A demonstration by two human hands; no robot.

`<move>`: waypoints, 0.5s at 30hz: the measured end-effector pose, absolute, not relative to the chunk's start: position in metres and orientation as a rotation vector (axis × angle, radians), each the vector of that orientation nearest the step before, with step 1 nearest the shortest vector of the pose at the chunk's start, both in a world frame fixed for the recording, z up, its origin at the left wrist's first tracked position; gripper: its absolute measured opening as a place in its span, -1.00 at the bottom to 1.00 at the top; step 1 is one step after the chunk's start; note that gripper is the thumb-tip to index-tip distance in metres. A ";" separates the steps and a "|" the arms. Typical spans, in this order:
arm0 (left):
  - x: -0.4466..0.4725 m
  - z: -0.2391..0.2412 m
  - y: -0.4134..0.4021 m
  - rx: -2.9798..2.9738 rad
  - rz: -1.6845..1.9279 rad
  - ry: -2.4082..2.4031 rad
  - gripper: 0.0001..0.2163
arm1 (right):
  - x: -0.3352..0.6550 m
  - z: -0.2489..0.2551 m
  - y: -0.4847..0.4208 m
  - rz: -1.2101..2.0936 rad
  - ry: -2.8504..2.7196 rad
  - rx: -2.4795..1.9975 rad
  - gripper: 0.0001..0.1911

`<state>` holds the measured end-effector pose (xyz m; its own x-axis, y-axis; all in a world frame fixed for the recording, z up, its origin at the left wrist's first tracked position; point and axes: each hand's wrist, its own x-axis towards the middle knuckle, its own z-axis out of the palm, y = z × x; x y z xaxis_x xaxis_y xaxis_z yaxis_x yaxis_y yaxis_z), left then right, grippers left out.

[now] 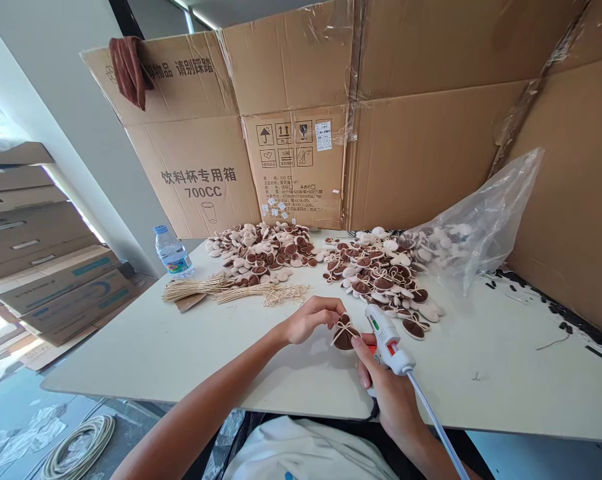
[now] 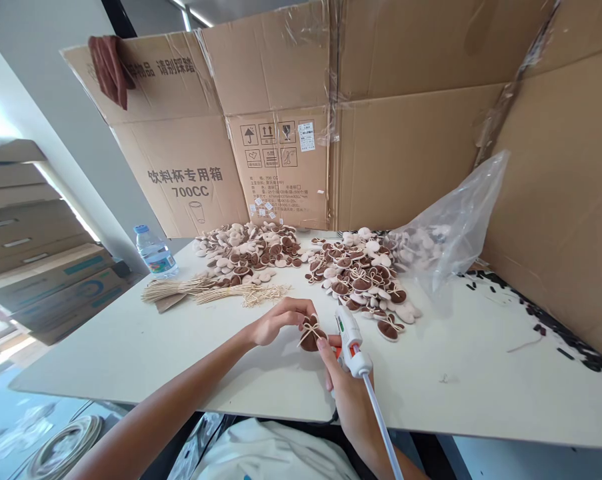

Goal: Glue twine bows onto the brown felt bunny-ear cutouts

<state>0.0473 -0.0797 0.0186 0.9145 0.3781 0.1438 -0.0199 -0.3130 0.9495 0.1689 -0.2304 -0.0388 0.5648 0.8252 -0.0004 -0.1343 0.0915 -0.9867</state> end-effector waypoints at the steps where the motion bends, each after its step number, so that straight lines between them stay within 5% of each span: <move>1: 0.048 0.018 -0.080 1.865 0.404 0.272 -0.82 | 0.169 -0.039 -0.231 0.798 -0.678 -1.285 -0.61; 15: 0.049 0.019 -0.085 2.046 0.428 0.338 -0.92 | 0.168 -0.033 -0.232 0.807 -0.668 -1.310 -0.56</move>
<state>0.0493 -0.0847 0.0191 0.8992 0.4071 0.1603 0.0619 -0.4810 0.8746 0.1676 -0.2319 -0.0332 0.5687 0.8223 -0.0195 -0.1343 0.0695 -0.9885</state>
